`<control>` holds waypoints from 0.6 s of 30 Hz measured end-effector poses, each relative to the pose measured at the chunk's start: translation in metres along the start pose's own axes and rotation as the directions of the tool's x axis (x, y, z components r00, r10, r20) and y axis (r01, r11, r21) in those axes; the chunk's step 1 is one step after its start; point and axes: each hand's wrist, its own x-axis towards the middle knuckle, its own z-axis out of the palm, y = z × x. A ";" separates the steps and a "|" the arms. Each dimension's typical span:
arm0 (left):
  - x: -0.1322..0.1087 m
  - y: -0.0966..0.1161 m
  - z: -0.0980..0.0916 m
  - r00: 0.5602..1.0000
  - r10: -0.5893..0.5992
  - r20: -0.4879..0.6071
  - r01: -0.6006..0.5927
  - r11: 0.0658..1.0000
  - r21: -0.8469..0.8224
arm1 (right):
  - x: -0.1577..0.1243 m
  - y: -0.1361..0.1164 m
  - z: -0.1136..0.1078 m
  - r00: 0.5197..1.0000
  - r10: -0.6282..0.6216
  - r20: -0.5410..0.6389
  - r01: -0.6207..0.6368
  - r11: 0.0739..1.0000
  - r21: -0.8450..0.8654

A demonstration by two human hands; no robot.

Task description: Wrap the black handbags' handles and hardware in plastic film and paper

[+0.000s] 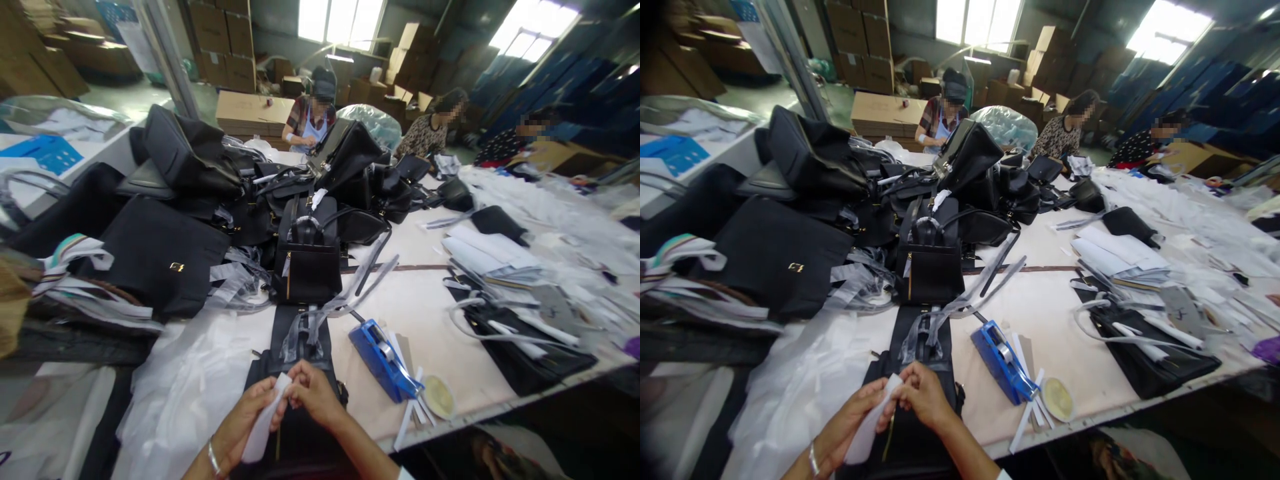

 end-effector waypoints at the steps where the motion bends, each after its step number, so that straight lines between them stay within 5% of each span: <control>1: 0.000 0.001 -0.003 0.999 -0.032 0.033 0.034 0.998 -0.052 | 0.001 -0.001 0.002 0.999 -0.031 -0.007 0.031 0.998 -0.048; 5: 0.000 0.004 -0.010 0.984 -0.104 0.145 0.131 0.973 -0.188 | 0.004 -0.010 0.004 0.978 -0.206 0.017 0.198 0.911 -0.362; 9: -0.001 0.005 -0.011 0.974 -0.131 0.185 0.170 0.962 -0.213 | 0.005 -0.021 -0.004 0.945 -0.278 0.171 0.325 0.753 -0.572; 15: 0.001 0.001 -0.018 0.963 -0.165 0.213 0.213 0.951 -0.225 | 0.012 -0.040 -0.022 0.825 -0.323 0.464 0.565 0.465 -0.682; 18: 0.002 -0.004 -0.022 0.966 -0.145 0.216 0.193 0.955 -0.223 | 0.011 -0.047 -0.025 0.791 -0.314 0.525 0.611 0.405 -0.680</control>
